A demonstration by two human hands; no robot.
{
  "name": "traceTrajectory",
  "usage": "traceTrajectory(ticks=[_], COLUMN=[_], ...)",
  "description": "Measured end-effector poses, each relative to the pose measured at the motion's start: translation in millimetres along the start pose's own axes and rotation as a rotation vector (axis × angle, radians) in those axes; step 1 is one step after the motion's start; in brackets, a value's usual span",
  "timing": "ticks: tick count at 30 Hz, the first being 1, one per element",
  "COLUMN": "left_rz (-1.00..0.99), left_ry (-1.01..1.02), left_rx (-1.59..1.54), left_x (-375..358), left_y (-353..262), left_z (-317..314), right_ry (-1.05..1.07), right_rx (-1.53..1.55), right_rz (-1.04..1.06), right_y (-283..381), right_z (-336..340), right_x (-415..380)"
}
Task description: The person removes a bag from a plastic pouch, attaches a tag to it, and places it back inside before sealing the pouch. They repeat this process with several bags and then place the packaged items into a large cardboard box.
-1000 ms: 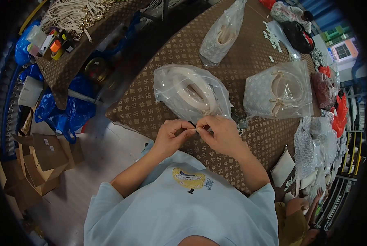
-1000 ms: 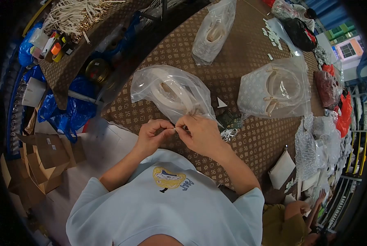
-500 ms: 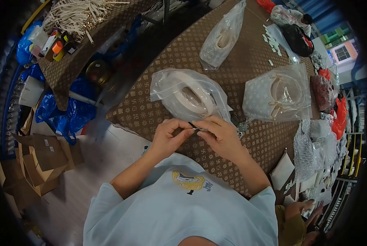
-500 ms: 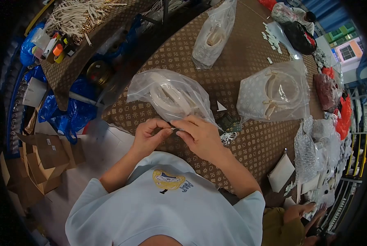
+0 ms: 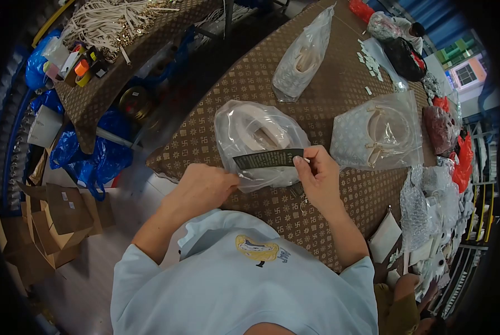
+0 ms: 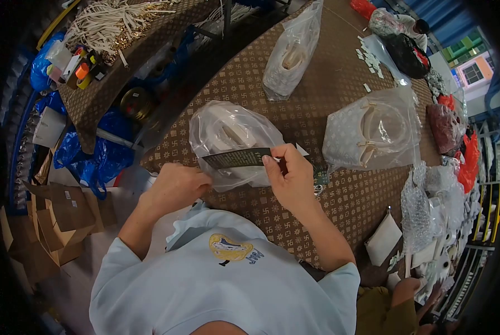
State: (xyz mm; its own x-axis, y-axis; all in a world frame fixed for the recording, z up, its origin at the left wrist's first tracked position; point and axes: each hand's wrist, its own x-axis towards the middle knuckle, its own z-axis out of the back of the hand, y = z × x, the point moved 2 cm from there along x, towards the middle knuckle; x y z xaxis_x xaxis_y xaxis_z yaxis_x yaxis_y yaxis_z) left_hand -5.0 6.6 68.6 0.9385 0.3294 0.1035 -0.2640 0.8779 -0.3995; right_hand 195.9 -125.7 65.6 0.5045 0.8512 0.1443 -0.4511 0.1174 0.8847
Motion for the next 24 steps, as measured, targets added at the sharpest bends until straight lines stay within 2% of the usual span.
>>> traceTrajectory(ticks=[1,3,4,5,6,8,11,19,21,24], left_rz=[-0.042,-0.083,-0.116,-0.150,-0.151,-0.170,-0.228,-0.239,-0.256,-0.275], left_ry=[0.059,0.118,0.023,-0.071,-0.071,-0.185,-0.200,-0.074,-0.027,-0.035], left_rx=[-0.069,-0.137,-0.187,-0.237,-0.238,-0.275,-0.307,-0.311,-0.316,-0.367], left_x=[-2.6,-5.1,-4.7,-4.5,-5.0,-6.6,-8.2,-9.2,-8.3,-6.9], left_y=[-2.5,-8.3,-11.7,-13.7,-14.2,-13.4,-12.3,-16.0,-15.1,-13.7], left_z=[6.7,22.4,33.8,43.3,48.7,57.7,60.2,62.2,62.3,59.0], right_ry=[0.001,-0.154,-0.153,-0.150,-0.147,-0.143,-0.142,-0.166,0.055,0.108], right_rx=[0.001,-0.242,-0.242,-0.359,-0.477,-0.528,-0.626,-0.632,-0.614,-0.606], right_rz=[0.001,0.246,0.247,0.370,0.491,0.520,0.547,0.551,0.592,0.510], right_y=[4.2,23.5,27.4,33.1,38.5,45.8,55.0,48.0,40.4,52.2], right_z=[-2.9,-5.1,-5.1,-5.9,-6.7,-5.6,-3.9,-13.8,-19.9,-12.0], right_x=[-0.4,-2.0,-1.9,-2.3,-3.7,-5.5,-7.7,-12.3,-9.8,-1.8])
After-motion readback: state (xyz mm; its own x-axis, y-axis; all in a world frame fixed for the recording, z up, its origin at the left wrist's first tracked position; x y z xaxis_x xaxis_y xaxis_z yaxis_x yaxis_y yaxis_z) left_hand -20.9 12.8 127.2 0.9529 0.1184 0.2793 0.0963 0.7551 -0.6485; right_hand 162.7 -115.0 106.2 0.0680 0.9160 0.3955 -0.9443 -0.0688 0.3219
